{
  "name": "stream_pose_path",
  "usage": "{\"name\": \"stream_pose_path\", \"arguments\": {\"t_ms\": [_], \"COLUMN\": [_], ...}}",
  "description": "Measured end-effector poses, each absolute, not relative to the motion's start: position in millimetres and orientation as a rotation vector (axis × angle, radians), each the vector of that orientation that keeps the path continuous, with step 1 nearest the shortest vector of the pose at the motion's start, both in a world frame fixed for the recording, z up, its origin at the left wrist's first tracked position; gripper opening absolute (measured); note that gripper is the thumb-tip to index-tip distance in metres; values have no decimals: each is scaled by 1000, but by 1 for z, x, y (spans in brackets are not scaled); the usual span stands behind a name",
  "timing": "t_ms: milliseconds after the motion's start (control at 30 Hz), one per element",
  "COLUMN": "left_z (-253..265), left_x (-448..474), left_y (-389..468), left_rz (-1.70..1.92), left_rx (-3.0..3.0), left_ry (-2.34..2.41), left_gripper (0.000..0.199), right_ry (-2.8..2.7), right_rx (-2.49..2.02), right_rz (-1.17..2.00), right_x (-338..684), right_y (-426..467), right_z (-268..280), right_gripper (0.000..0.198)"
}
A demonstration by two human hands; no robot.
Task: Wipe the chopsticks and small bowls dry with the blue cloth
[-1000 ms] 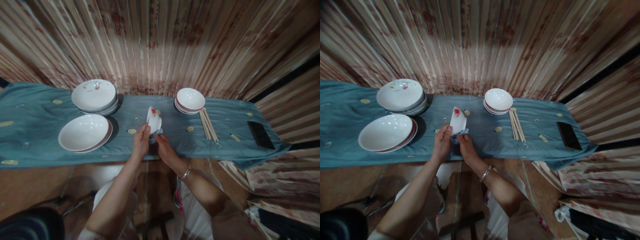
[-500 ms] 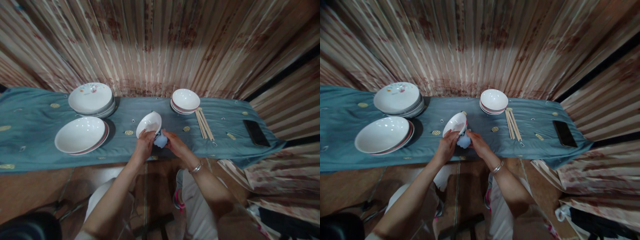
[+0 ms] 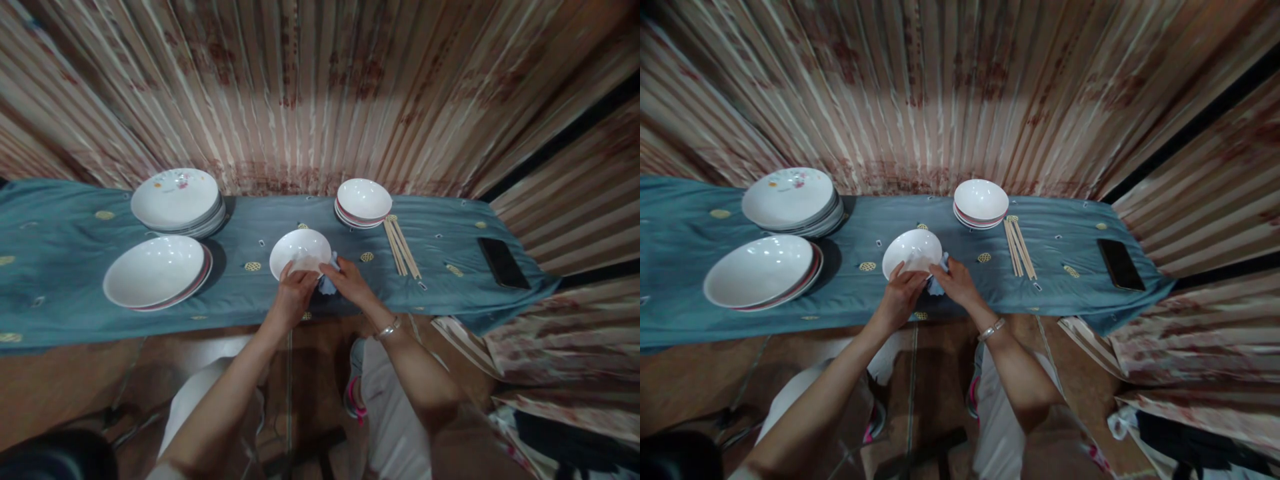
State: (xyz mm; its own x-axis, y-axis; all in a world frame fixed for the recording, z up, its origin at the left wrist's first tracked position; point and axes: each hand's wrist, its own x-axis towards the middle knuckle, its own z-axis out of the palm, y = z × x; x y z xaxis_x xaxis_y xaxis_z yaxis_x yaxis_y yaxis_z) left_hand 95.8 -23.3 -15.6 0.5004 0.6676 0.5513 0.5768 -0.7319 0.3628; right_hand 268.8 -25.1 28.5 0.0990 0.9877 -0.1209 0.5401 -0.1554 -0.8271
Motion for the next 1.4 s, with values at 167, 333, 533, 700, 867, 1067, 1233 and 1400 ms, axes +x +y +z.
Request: {"name": "stream_pose_path", "arguments": {"t_ms": [167,333,533,700,867,1067,1233,1400], "left_z": [-16,-17,-8,-10,-22,-26,-29,-33], "left_x": [97,101,98,85,71,64,64,65], "left_y": [-22,-23,-27,-24,-16,-15,-14,-9], "left_rz": [1104,1147,1137,1153,1169,1098,1070,1104], "left_rx": [2596,2588,2579,2363,2073,1918,1952,2008], "left_ry": [1044,975,1044,1291,1459,1469,1475,1450], "left_gripper": [24,29,54,93,124,126,115,107], "right_ry": [-1487,-1417,-1433,-1591,-1627,-2105,-2278,-2512], "right_rx": [-1775,-1723,-1758,-1892,-1835,-1621,-1666,-1690], "right_rz": [958,985,949,611,151,-53,-73,190], "right_x": [273,279,291,303,299,268,260,261], "right_y": [-25,-22,-16,-15,-16,-20,-23,-21], "right_z": [20,5,1,16,32,41,49,56], "right_gripper": [27,31,35,32,42,56,40,27]}}
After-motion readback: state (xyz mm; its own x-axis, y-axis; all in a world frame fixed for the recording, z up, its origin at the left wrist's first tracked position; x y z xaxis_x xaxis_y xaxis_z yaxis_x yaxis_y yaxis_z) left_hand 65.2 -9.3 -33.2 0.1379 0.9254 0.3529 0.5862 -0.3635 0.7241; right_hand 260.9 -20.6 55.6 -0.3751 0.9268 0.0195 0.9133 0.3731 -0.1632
